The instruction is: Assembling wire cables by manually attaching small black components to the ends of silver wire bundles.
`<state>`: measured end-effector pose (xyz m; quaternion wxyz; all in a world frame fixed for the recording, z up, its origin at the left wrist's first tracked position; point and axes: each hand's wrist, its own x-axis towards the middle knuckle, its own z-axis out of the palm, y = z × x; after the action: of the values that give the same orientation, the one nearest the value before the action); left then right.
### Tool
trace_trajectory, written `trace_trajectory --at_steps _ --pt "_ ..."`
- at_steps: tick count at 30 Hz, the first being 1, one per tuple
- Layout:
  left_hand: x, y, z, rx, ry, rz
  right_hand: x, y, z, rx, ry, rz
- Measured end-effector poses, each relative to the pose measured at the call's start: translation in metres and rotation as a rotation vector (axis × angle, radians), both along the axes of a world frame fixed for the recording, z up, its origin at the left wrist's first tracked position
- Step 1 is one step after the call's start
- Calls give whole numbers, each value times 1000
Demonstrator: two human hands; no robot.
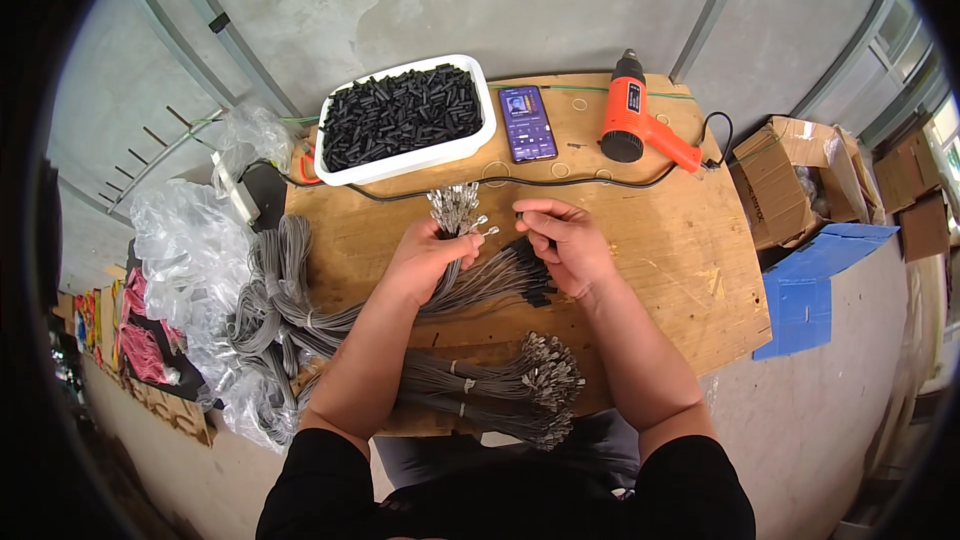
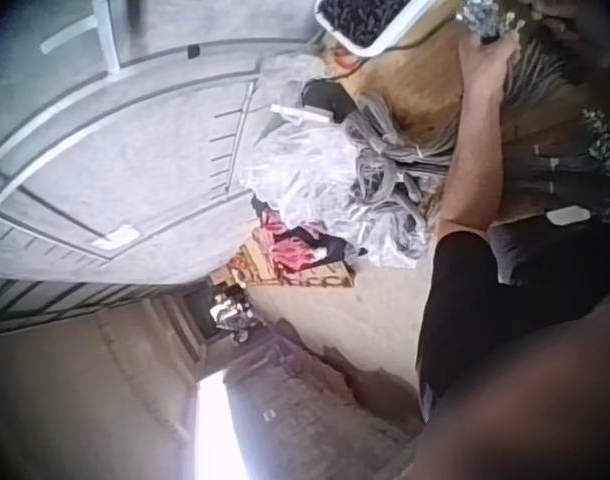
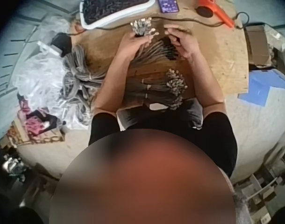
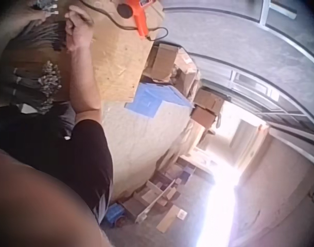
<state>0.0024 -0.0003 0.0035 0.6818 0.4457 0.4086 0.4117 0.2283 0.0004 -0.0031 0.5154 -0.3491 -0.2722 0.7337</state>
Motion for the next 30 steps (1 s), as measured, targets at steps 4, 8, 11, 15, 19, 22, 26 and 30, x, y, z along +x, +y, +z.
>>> trace_trajectory --at_steps 4,8,11,15,19,22,26,30 --pt "-3 1 -4 4 -5 -13 -10 -6 5 76 -155 32" --pt "-3 2 -4 9 -14 -8 -15 -7 2 156 -263 -25" --pt "-3 2 -3 5 -6 -12 -16 -9 4 163 -303 -33" --pt "-4 2 -4 1 -18 6 -16 -11 4 174 -321 -4" --pt "-4 1 -4 17 -31 -4 -20 -11 5 186 -307 -27" --pt "-2 0 -1 25 -11 3 -19 -12 1 223 -312 -55" --pt "-2 0 -1 22 -32 -6 -19 -12 -1 249 -307 -76" --pt "-2 -1 -1 18 -44 -9 -21 -12 2 239 -310 -80"
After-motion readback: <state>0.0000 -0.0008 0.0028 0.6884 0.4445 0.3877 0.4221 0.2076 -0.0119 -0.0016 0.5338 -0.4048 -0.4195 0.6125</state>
